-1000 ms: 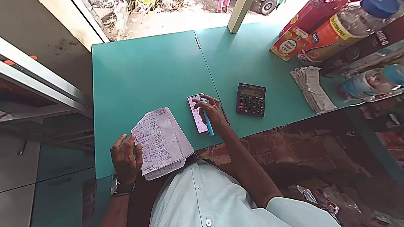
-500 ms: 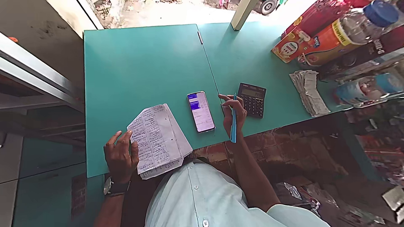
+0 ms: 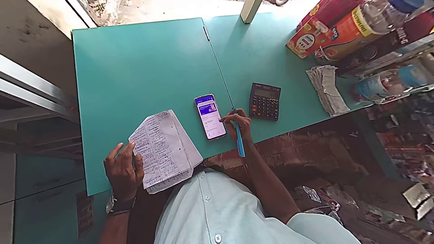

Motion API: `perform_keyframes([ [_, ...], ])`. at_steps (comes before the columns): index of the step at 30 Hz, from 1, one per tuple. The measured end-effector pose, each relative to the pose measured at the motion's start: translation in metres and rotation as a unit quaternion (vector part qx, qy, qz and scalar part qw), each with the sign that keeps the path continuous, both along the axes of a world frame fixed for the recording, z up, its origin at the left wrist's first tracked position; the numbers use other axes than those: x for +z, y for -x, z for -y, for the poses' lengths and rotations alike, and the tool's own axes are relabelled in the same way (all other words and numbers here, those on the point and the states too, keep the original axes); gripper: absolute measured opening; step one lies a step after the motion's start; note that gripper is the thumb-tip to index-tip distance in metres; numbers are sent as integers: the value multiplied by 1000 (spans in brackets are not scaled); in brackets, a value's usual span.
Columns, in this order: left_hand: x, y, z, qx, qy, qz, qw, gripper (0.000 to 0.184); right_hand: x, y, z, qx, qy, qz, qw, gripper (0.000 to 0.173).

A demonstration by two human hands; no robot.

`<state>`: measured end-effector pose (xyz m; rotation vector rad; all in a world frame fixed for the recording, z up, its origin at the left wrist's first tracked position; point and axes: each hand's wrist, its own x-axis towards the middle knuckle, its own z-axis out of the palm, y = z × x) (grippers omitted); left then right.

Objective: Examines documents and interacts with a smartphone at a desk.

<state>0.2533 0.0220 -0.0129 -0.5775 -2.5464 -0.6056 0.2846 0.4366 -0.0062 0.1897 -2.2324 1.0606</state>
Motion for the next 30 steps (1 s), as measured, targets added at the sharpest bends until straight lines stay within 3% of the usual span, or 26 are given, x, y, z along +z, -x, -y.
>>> perform_keyframes([
  [5, 1, 1, 0, -2, 3, 5, 1000, 51, 4, 0, 4, 11, -75, 29, 997, 19],
  [11, 1, 1, -1, -7, 2, -1, 1000, 51, 2, 1, 8, 104, -116, 22, 988, 23],
  [15, 2, 1, -2, -7, 1, -5, 1000, 50, 3, -1, 6, -9, -107, -4, 994, 23],
  [18, 0, 2, -1, -8, 3, -7, 1000, 50, 1, -1, 11, 21, -128, 21, 991, 21],
  [21, 1, 2, -2, -12, 1, -6, 1000, 50, 0, -3, 10, 20, -106, -23, 994, 21],
  [25, 1, 1, -1, -7, 5, -5, 1000, 51, 1, -1, 10, 47, -105, 13, 993, 22],
  [30, 2, 1, -2, -2, 5, -11, 1000, 51, 2, -2, 3, -4, 39, -72, 997, 12],
])
